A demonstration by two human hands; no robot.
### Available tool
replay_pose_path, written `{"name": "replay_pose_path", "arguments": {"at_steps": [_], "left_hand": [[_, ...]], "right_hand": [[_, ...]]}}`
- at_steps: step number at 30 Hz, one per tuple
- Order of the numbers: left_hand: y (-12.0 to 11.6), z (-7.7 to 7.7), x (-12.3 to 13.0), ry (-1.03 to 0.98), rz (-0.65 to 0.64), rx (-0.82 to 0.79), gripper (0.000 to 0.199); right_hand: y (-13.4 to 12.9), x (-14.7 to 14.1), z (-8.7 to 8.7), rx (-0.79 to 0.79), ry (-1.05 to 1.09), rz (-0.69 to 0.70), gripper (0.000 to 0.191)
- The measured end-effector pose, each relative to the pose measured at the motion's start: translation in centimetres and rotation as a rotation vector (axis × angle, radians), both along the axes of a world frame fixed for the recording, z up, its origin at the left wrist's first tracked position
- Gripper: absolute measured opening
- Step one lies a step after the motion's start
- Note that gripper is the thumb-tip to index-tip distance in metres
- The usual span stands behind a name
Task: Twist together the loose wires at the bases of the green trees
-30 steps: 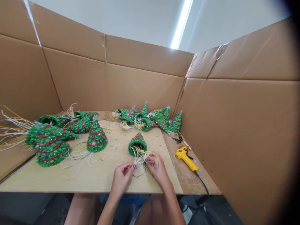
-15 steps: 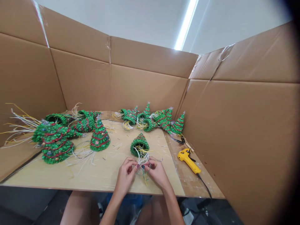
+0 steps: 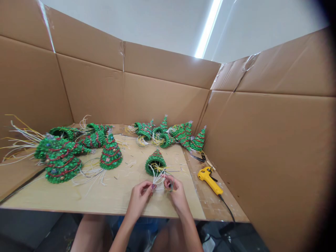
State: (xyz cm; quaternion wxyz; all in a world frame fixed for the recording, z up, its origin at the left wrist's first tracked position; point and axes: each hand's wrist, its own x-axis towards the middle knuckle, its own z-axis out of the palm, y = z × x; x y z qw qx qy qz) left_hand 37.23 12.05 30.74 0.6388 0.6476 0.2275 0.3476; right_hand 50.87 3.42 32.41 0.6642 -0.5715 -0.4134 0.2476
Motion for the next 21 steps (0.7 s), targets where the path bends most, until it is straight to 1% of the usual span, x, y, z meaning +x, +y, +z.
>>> {"name": "replay_pose_path", "arguments": {"at_steps": [3, 5, 8, 10, 11, 14, 16, 18, 20, 21], "left_hand": [[0.1, -0.3, 0.1, 0.003, 0.008, -0.004, 0.033], [0.1, -0.5, 0.1, 0.006, 0.011, -0.007, 0.033], [0.2, -0.7, 0.2, 0.02, 0.012, -0.006, 0.034], [0.2, -0.7, 0.2, 0.031, 0.014, 0.0, 0.035], [0.2, -0.7, 0.2, 0.033, 0.011, 0.001, 0.035], [0.1, -0.6, 0.2, 0.031, 0.006, -0.005, 0.037], [0.1, -0.5, 0.2, 0.032, 0.009, -0.012, 0.037], [0.0, -0.4, 0.1, 0.033, 0.012, -0.021, 0.037], [0.0, -0.4, 0.1, 0.025, 0.017, -0.041, 0.038], [0.0, -0.3, 0.1, 0.018, 0.02, -0.052, 0.038]], "right_hand": [[-0.6, 0.0, 0.0, 0.108, 0.177, -0.029, 0.032], [-1.1, 0.2, -0.1, 0.176, 0.364, -0.017, 0.033], [-2.0, 0.8, -0.7, 0.258, 0.633, 0.002, 0.025], [-2.4, 1.0, -1.0, 0.297, 0.732, -0.01, 0.019], [-2.6, 0.9, -1.1, 0.302, 0.745, -0.013, 0.018], [-2.5, 0.0, -0.9, 0.251, 0.657, 0.012, 0.011], [-2.1, -0.9, -0.7, 0.179, 0.481, -0.005, 0.007], [-1.7, -1.5, -0.7, 0.124, 0.226, -0.12, 0.014], [-1.4, -1.9, -0.9, 0.105, 0.0, -0.313, 0.015], [-1.3, -2.2, -1.0, 0.117, -0.075, -0.418, 0.016]]}}
